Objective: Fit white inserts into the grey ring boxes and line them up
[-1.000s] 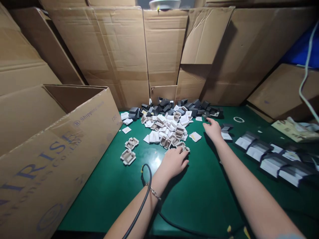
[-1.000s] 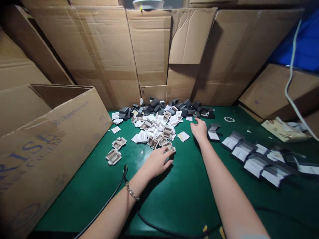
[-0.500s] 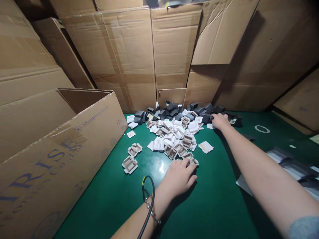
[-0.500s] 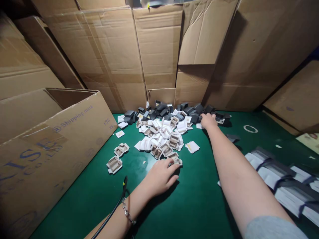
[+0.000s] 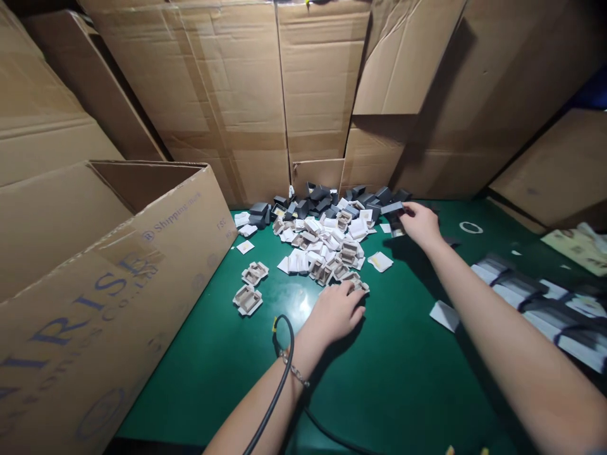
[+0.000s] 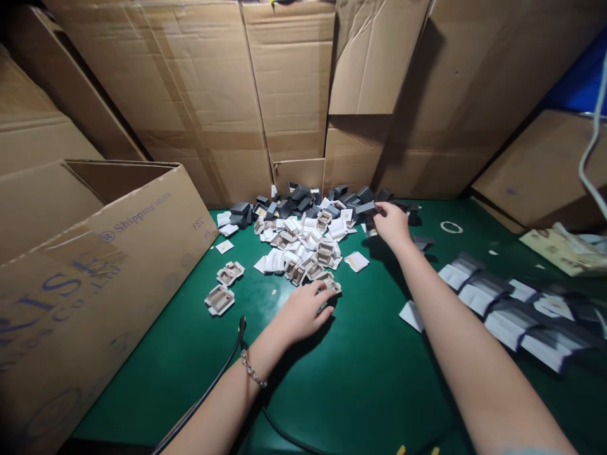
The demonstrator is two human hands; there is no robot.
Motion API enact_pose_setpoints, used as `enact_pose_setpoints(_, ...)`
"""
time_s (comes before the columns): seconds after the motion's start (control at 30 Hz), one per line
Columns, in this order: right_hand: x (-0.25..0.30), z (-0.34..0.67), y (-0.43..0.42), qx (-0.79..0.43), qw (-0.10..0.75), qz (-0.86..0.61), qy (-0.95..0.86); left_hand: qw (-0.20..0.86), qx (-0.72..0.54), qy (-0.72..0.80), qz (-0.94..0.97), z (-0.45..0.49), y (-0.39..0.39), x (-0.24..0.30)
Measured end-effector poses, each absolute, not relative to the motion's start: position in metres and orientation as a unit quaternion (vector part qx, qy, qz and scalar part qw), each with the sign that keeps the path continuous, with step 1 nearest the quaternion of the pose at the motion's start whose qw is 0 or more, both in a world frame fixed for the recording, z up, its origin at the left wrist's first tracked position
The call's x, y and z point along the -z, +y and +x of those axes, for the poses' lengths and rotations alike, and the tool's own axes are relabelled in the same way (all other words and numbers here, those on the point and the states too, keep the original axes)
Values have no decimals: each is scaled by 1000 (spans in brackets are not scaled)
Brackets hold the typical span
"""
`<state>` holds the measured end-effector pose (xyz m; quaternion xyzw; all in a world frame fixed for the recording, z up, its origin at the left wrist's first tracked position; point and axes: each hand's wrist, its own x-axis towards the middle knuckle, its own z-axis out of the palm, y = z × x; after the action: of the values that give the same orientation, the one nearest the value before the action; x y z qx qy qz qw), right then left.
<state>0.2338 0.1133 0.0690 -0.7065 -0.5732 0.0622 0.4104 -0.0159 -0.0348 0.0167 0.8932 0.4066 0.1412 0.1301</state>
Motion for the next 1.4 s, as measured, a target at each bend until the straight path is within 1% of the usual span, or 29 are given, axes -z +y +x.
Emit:
enact_pose_setpoints(0.07, -69, 214, 84, -190, 465, -678, -537, 136, -154, 402, 892, -17, -34, -17)
enact_pose_setpoints(0.13, -66, 194, 55, -310, 497, -648, -486, 145, -170, 396, 891, -17, -33, -15)
enact_pose_setpoints(0.17, -62, 185, 42, -356, 499, -629, -478, 150, -180, 395, 888, -18, -32, -15)
enact_pose_setpoints(0.23, -54, 173, 23, -392, 494, -609, -482, 156, -197, 400, 881, -19, -30, -12)
enact_pose_setpoints(0.3, -42, 170, 13, -377, 485, -621, -487, 161, -205, 411, 874, -21, -27, -10)
enact_pose_setpoints(0.4, -25, 178, 10, -291, 457, -687, -483, 174, -209, 422, 865, -26, -22, -8)
enact_pose_setpoints(0.53, -12, 190, 8, -241, 366, -748, -498, 172, -220, 433, 857, -32, -16, -8)
enact_pose_setpoints(0.67, -13, 193, 0, -121, 261, -772, -567, 139, -229, 442, 856, -36, -14, -9)
enact_pose_setpoints(0.73, -14, 190, -4, -90, 231, -772, -585, 115, -231, 459, 850, -37, -13, -11)
enact_pose_setpoints(0.77, -14, 188, -5, -96, 226, -771, -587, 101, -235, 472, 844, -38, -12, -13)
enact_pose_setpoints(0.83, -14, 183, -7, -141, 233, -769, -579, 69, -254, 507, 821, -40, -11, -16)
enact_pose_setpoints(0.9, -14, 177, -8, -183, 259, -757, -571, 37, -283, 560, 778, -43, -9, -19)
enact_pose_setpoints(0.97, -15, 173, -8, -200, 287, -746, -567, 12, -299, 626, 720, -47, -6, -20)
enact_pose_setpoints(1.07, -15, 169, -10, -217, 312, -737, -559, 7, -264, 707, 656, -54, -2, -15)
enact_pose_setpoints(1.23, -8, 168, -9, -301, 352, -706, -535, 55, -190, 719, 666, -59, 3, -10)
enact_pose_setpoints(1.3, -6, 167, -9, -326, 368, -692, -528, 50, -178, 722, 667, -59, 2, -13)
enact_pose_setpoints(1.4, -9, 163, -10, -325, 371, -689, -531, 22, -162, 737, 656, -60, 0, -18)
